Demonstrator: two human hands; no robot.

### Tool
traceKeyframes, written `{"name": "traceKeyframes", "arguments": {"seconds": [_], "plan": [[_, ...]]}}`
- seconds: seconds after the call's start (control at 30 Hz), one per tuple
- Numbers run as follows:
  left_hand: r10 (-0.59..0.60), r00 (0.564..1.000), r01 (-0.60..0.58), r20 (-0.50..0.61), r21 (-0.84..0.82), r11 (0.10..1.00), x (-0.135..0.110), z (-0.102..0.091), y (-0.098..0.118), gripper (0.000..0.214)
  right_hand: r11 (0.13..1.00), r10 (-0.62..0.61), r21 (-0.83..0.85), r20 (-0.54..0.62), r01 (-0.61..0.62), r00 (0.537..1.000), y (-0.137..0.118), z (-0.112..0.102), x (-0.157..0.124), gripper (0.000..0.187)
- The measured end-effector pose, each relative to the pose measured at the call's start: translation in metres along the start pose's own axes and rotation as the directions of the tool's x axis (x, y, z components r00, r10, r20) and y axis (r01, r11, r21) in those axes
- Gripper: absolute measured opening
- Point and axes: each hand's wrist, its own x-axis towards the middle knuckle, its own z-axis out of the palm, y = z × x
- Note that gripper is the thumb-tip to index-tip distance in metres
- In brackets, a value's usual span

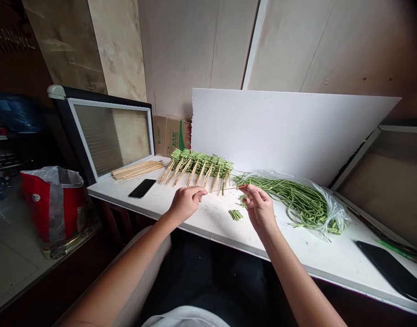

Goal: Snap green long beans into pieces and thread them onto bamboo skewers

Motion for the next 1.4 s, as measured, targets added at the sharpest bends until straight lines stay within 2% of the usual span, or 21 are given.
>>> {"name": "traceKeyframes", "arguments": {"seconds": [0.2, 0.47, 0.8, 1.0, 1.13, 1.4], "plan": [[-0.047, 0.999, 0.047, 0.021, 0.004, 0.999, 0.001, -0.004, 0.0, 0.021, 1.0, 0.019, -0.01, 0.004, -0.019, 1.0, -0.01, 0.003, -0.002, 0.036], [-0.046, 0.995, 0.036, 0.09, 0.102, 0.994, 0.001, -0.005, -0.002, 0.023, 0.999, 0.055, -0.001, 0.012, -0.055, 0.998, -0.014, 0.003, -0.001, 0.034], [-0.059, 0.986, 0.023, 0.156, 0.221, 0.975, 0.001, -0.007, 0.0, 0.021, 0.999, 0.041, -0.006, 0.029, -0.041, 0.999, -0.012, 0.003, -0.001, 0.032], [-0.013, 0.995, 0.006, 0.102, 0.068, 0.998, 0.003, -0.008, 0.003, 0.015, 0.999, 0.039, -0.037, -0.006, -0.039, 0.999, -0.016, 0.0, 0.001, 0.032], [0.012, 0.997, -0.02, 0.073, 0.109, 0.994, 0.002, -0.008, 0.003, 0.021, 0.998, 0.035, -0.043, -0.01, -0.035, 0.999, -0.015, 0.001, 0.0, 0.032], [0.032, 0.994, -0.05, 0.107, 0.177, 0.983, 0.001, -0.009, 0.0, 0.024, 0.999, 0.037, -0.013, -0.009, -0.037, 0.999, -0.01, 0.004, -0.002, 0.032]]}}
